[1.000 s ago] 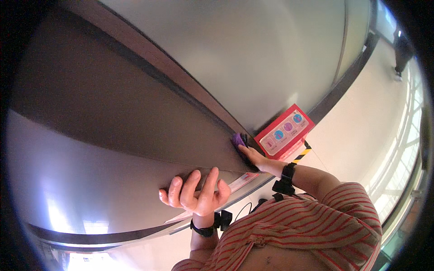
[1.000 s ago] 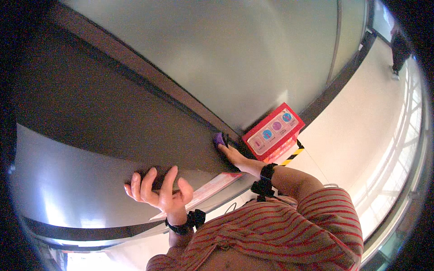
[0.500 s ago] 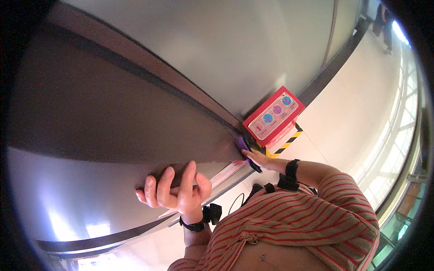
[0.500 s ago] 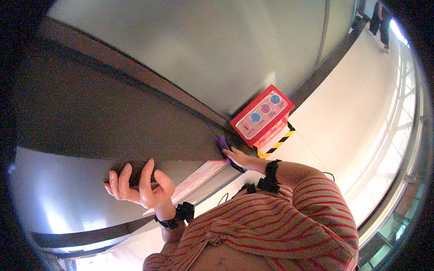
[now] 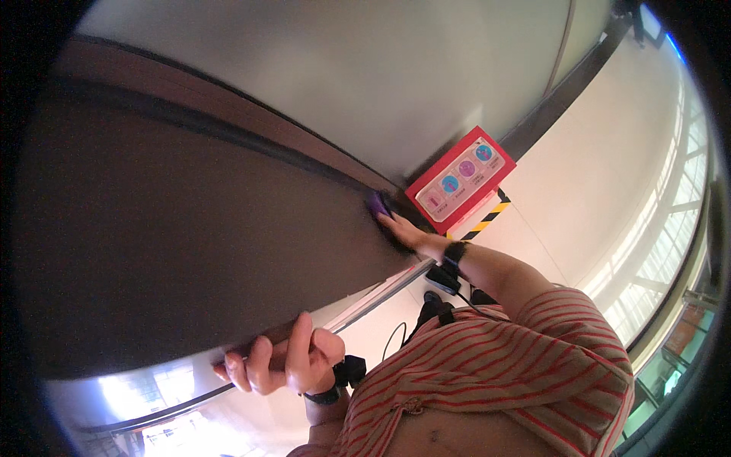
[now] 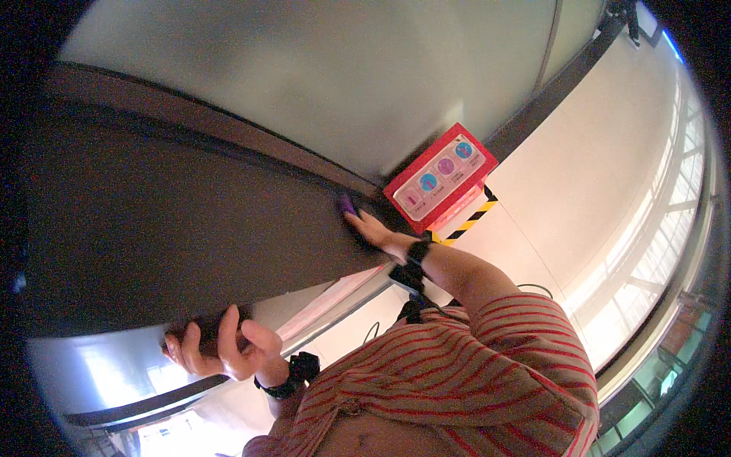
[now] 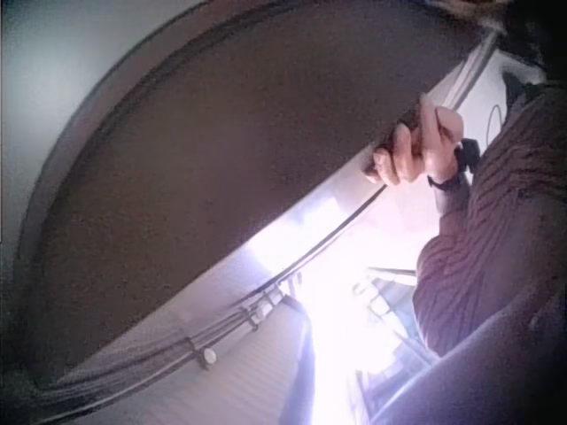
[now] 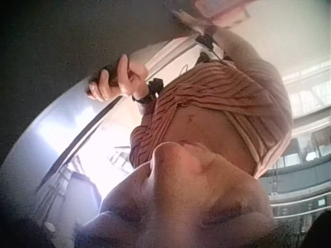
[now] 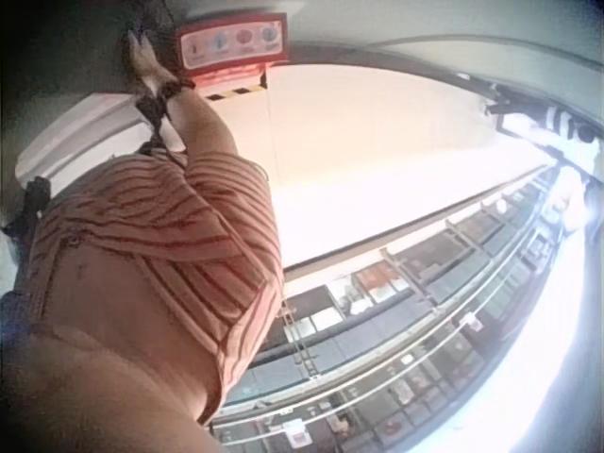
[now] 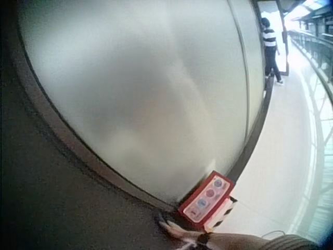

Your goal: The person wipes a wall panel, then a metal handrail, and finally a table tennis table using a purple cloth. The person moves along the handrail while wiping it, then approaches the table and wipes its surface.

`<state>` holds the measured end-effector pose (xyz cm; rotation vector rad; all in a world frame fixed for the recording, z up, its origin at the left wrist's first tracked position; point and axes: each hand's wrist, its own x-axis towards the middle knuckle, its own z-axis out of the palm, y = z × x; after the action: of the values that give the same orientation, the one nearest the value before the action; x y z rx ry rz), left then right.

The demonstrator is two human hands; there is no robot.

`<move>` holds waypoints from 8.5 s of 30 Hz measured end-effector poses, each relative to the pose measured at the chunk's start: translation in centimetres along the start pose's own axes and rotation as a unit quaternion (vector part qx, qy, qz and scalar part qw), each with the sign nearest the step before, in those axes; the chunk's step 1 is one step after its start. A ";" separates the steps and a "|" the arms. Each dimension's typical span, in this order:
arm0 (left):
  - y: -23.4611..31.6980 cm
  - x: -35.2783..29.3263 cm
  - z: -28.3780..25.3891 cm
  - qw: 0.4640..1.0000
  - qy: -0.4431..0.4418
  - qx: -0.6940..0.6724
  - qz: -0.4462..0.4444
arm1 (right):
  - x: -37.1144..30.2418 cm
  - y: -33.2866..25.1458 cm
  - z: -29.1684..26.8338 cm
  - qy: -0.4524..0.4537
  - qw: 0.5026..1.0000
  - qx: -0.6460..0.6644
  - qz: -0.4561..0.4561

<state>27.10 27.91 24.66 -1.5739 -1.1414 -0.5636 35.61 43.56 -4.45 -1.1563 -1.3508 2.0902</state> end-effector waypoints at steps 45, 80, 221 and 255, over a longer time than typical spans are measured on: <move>0.7 -1.2 0.7 0.994 0.049 -0.054 -0.079 | -2.6 -11.8 2.2 -0.054 0.988 -0.025 -0.144; -0.5 0.4 -2.0 0.981 0.056 -0.140 -0.125 | -18.4 -52.2 15.1 -0.217 0.825 0.064 -0.518; 1.5 -3.2 1.7 0.948 -0.003 0.186 -0.259 | 4.9 -25.3 3.5 -0.035 0.184 -0.761 -0.621; 1.7 -4.3 1.7 0.947 -0.036 0.208 -0.242 | -7.0 -65.6 -11.2 0.579 0.341 -0.319 -0.668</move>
<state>26.40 27.93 19.82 -0.9579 -1.6014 -0.5379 41.90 74.83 54.36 -0.6950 -1.2510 -0.5982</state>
